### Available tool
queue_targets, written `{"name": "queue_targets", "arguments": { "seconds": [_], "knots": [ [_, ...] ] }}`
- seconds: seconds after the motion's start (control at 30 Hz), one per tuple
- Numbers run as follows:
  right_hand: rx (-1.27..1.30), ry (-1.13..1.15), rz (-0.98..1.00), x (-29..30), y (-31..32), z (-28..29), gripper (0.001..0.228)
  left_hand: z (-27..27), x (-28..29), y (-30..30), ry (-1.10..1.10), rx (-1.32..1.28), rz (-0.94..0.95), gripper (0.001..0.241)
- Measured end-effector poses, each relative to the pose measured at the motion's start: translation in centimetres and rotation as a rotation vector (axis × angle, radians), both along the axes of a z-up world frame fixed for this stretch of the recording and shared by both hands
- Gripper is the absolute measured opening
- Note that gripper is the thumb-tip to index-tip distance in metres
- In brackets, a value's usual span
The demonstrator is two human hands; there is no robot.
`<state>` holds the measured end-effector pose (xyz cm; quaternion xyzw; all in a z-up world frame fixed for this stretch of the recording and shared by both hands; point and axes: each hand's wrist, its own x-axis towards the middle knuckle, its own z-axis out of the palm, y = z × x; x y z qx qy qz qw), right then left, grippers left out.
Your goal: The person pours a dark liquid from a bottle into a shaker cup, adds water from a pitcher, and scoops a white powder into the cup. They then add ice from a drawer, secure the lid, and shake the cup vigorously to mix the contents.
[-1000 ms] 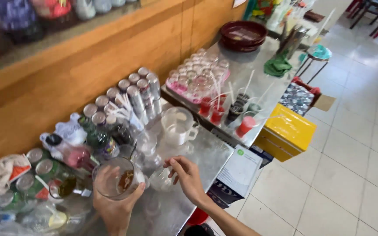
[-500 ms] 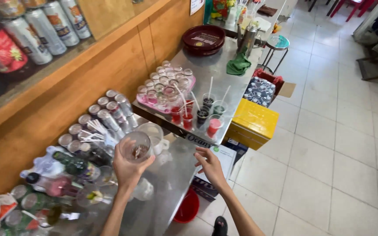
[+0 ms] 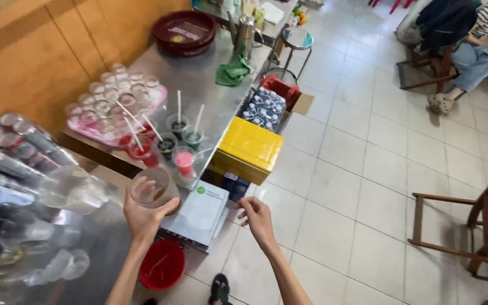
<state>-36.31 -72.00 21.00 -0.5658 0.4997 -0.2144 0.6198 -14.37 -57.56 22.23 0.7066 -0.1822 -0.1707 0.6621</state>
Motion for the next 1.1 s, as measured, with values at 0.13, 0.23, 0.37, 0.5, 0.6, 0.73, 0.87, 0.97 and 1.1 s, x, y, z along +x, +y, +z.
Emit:
{"name": "queue_targets", "arguments": {
  "seconds": [0.13, 0.23, 0.37, 0.5, 0.6, 0.73, 0.87, 0.97, 1.1],
  "knots": [
    [-0.013, 0.019, -0.007, -1.1, -4.2, 1.4, 0.029, -1.3, -2.0, -5.0, 0.013, 0.016, -0.01, 0.097],
    [-0.06, 0.014, -0.019, -1.8, -7.3, 0.9, 0.027, -2.4, -3.5, -8.9, -0.187, -0.059, -0.031, 0.095],
    [-0.073, 0.026, -0.018, -2.7, -11.3, -0.8, 0.03, -4.3, -5.6, -14.7, -0.178, -0.147, -0.053, 0.099],
    [-0.062, 0.056, -0.005, -1.0, -14.2, -0.7, 0.038, -3.9, -6.5, -19.3, -0.119, -0.225, -0.067, 0.107],
    [-0.066, 0.096, 0.046, 1.1, -18.2, -1.6, 0.046, -4.0, -5.0, -22.4, -0.07, -0.094, -0.125, 0.107],
    [-0.082, 0.14, 0.122, 3.1, -25.0, -4.7, 0.05, -4.7, -3.8, -27.3, -0.085, -0.131, -0.108, 0.1],
    [-0.166, 0.307, 0.243, 4.1, -33.5, -8.5, 0.062, -8.9, -2.5, -33.2, -0.039, -0.145, -0.045, 0.092],
    [-0.207, 0.325, 0.332, 6.3, -43.8, -16.3, 0.068, -9.8, 0.3, -38.6, 0.001, -0.174, 0.023, 0.084],
    [-0.071, 0.406, 0.34, 6.5, -45.8, -14.3, 0.064, -6.5, -0.5, -40.0, 0.079, -0.009, 0.121, 0.084]
  ]
}}
